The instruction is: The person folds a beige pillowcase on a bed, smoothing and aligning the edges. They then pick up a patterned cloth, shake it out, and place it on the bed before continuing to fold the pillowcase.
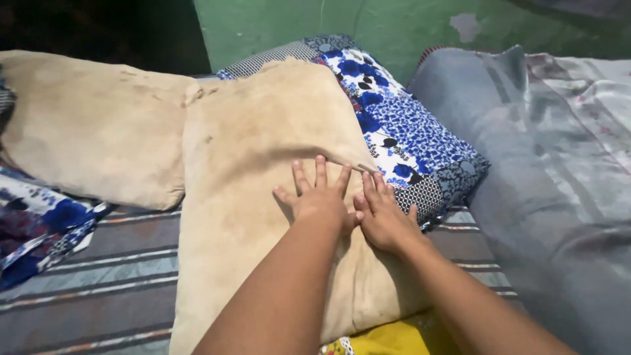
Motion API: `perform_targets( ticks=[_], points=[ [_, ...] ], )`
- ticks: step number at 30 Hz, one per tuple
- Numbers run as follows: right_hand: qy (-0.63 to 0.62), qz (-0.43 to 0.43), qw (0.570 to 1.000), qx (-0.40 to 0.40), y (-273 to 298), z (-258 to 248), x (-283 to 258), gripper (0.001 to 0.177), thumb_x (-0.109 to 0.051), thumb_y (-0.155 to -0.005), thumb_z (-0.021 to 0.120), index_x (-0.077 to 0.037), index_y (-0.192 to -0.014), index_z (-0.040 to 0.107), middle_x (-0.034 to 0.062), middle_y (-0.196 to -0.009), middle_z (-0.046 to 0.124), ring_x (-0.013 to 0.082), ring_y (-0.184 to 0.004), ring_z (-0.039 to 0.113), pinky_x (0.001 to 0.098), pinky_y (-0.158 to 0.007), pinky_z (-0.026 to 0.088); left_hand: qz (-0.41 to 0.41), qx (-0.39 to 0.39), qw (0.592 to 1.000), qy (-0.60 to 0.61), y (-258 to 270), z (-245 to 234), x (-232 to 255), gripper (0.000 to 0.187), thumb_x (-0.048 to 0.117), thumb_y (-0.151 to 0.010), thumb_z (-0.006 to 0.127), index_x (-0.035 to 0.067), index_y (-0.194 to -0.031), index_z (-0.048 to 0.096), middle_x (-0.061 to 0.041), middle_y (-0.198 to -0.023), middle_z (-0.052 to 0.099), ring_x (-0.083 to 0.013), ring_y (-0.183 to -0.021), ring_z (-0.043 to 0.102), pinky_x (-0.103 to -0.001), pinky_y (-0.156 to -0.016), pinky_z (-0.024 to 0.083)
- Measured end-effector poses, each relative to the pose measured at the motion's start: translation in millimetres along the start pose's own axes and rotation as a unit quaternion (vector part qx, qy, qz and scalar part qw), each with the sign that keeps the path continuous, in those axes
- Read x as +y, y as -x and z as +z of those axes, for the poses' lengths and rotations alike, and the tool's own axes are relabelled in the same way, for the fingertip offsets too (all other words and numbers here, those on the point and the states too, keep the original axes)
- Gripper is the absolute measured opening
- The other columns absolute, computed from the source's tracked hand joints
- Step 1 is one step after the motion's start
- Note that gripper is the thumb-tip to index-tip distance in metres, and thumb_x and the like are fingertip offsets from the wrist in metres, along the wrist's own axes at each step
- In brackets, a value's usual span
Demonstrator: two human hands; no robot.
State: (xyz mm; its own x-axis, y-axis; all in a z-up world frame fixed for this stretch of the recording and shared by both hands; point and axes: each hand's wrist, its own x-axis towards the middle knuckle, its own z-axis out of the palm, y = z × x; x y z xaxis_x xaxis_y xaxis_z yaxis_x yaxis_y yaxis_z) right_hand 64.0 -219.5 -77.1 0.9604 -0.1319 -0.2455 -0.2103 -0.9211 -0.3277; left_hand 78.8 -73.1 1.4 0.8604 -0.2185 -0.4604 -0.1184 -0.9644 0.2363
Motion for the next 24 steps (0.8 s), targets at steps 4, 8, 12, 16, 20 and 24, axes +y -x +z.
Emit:
perform_targets(
  ticks=[4, 8, 12, 16, 20, 24],
  points=[
    [0.02, -0.018, 0.999, -0.039, -30.1, -12.5, 6.0, 0.073, -0.059, -0.098, 0.037, -0.03, -0.162, 0.014, 0.0002, -0.169, 0.013, 0.023, -0.155, 0.017, 0.059, -0.12, 0.016, -0.003, -0.01, 1.0, -0.01, -12.9, -15.1, -4.7, 0.105, 0.069, -0.083, 0.068, 0.05, -0.161, 0.001, 0.0, -0.174, -0.008, -0.0437, -0.157, -0.01, -0.081, -0.113, 0.017],
    [-0.023, 0.059, 0.994, -0.094, -71.6, -76.1, -1.0, 0.067, -0.061, -0.09, 0.065, -0.005, -0.12, 0.085, 0.0168, -0.116, 0.079, 0.0303, -0.111, 0.079, 0.0367, -0.096, 0.056, 0.026, -0.006, 0.999, -0.025, -32.9, -44.1, 2.5, 0.137, 0.057, -0.061, 0.094, 0.038, -0.166, 0.008, -0.007, -0.164, 0.039, -0.053, -0.145, 0.038, -0.068, -0.101, 0.049],
    [0.002, 0.024, 0.993, 0.115, -99.5, -77.1, -29.2, 0.047, -0.049, -0.093, 0.067, -0.013, -0.119, 0.081, 0.0156, -0.108, 0.078, 0.0321, -0.102, 0.074, 0.0416, -0.091, 0.055, 0.045, -0.026, 0.992, -0.114, -59.5, -55.2, 16.4, 0.15, 0.049, -0.055, 0.101, 0.016, -0.167, 0.007, -0.019, -0.142, 0.061, -0.0539, -0.115, 0.065, -0.052, -0.082, 0.063],
    [-0.196, -0.094, 0.939, 0.266, -108.0, -26.5, -29.6, 0.038, -0.032, -0.093, 0.063, -0.026, -0.13, 0.071, 0.0158, -0.108, 0.074, 0.033, -0.101, 0.071, 0.0394, -0.089, 0.052, 0.097, -0.028, 0.982, -0.16, -67.6, -64.5, 16.0, 0.146, 0.053, -0.055, 0.099, 0.007, -0.164, 0.013, -0.016, -0.131, 0.068, -0.0403, -0.103, 0.074, -0.049, -0.079, 0.063],
    [-0.136, 0.034, 0.964, 0.226, -123.4, -35.7, -34.1, 0.024, -0.037, -0.091, 0.069, -0.023, -0.108, 0.077, 0.0112, -0.1, 0.078, 0.0332, -0.098, 0.072, 0.0424, -0.092, 0.048, 0.132, 0.022, 0.986, -0.101, -68.9, -69.4, 4.2, 0.125, 0.062, -0.052, 0.096, 0.007, -0.152, 0.044, -0.004, -0.126, 0.07, -0.0267, -0.098, 0.075, -0.044, -0.074, 0.066],
    [-0.15, 0.108, 0.96, 0.212, -131.4, -40.8, -43.2, 0.022, -0.039, -0.086, 0.075, -0.022, -0.098, 0.078, 0.0099, -0.093, 0.079, 0.0306, -0.096, 0.073, 0.0468, -0.096, 0.046, 0.117, 0.054, 0.99, -0.06, -82.7, -68.5, 2.3, 0.1, 0.059, -0.049, 0.096, 0.021, -0.136, 0.065, -0.003, -0.118, 0.075, -0.0237, -0.102, 0.074, -0.042, -0.084, 0.062]
  ],
)
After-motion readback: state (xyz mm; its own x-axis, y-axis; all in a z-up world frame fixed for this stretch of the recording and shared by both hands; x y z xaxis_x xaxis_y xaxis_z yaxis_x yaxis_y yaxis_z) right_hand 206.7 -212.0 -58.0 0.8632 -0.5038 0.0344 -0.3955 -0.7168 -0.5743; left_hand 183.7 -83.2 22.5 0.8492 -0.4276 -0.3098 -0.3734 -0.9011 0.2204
